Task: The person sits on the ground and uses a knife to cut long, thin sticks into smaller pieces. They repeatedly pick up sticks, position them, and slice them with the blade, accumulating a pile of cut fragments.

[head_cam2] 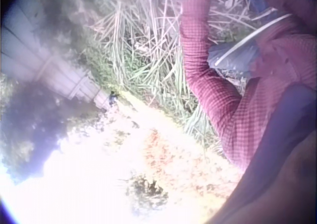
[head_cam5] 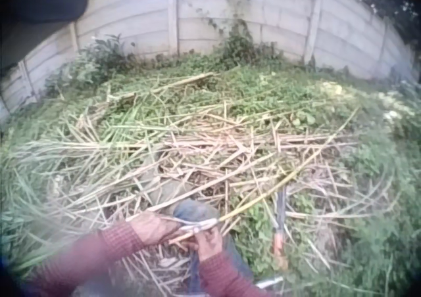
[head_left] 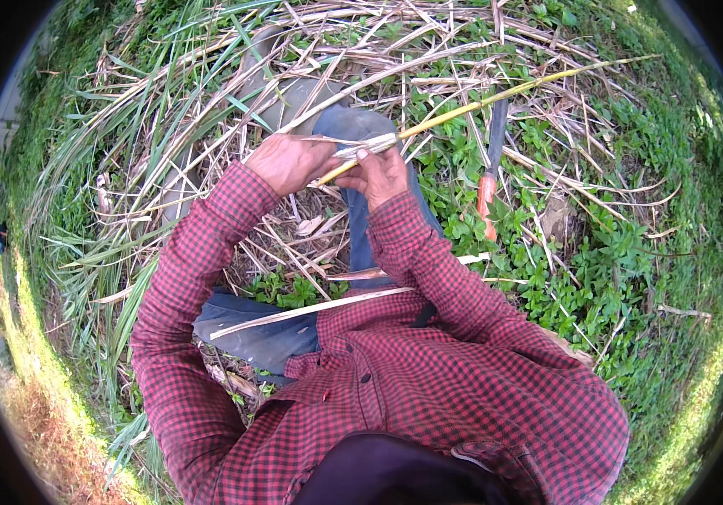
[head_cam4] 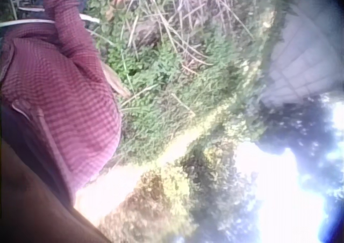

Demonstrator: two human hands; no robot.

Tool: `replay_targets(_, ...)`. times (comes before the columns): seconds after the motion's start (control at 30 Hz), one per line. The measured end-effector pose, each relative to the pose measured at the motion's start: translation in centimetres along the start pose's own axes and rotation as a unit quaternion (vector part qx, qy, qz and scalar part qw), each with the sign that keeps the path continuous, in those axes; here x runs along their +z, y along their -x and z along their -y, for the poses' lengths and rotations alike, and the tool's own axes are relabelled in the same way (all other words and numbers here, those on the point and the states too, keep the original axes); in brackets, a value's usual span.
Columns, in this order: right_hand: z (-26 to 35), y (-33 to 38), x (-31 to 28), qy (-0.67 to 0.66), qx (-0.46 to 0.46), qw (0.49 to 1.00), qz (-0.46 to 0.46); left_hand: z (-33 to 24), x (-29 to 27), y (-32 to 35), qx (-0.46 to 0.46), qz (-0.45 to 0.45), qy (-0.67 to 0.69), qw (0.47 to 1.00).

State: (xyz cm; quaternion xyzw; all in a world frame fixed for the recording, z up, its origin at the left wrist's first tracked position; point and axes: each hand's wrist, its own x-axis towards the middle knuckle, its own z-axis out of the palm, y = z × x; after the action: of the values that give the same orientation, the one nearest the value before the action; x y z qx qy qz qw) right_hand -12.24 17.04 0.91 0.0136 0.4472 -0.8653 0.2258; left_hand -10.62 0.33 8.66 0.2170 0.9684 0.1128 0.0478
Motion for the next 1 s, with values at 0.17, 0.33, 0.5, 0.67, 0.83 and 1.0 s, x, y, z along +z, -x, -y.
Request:
replay_targets(0.17, -0.7, 1.3, -0.1, -0.011, 0.012, 1.000, -0.021, 1.2, 0.7, 0.3, 0.088, -0.012, -0.023, 0.996)
replay_targets(0.33, -0.9, 1.6, -0.6, -0.018, 0.015, 1.000, -0.016, 1.6, 0.9, 0.2, 0.115, -0.011, -0.024, 0.993)
replay_targets(0.5, -0.8, 1.8, -0.2, -0.006, 0.032, 0.999, -0.030, 2.2, 1.2, 0.3, 0.126, -0.023, -0.035, 0.991)
replay_targets(0.67, -1.1, 2.0, -0.6, 0.004, 0.065, 0.997, -0.031, 2.8, 1.5, -0.1, 0.143, -0.027, -0.063, 0.987)
replay_targets(0.83, -1.9, 3.8, -0.7, -0.004, 0.070, 0.998, -0.002, 4.5, 0.5, -2.3, 0.156, -0.059, -0.095, 0.982)
replay_targets(1.0, -0.4, 3.6, -2.2, -0.024, 0.093, 0.995, 0.022, 3.7, -0.7, -4.7, 0.203, -0.040, -0.163, 0.965)
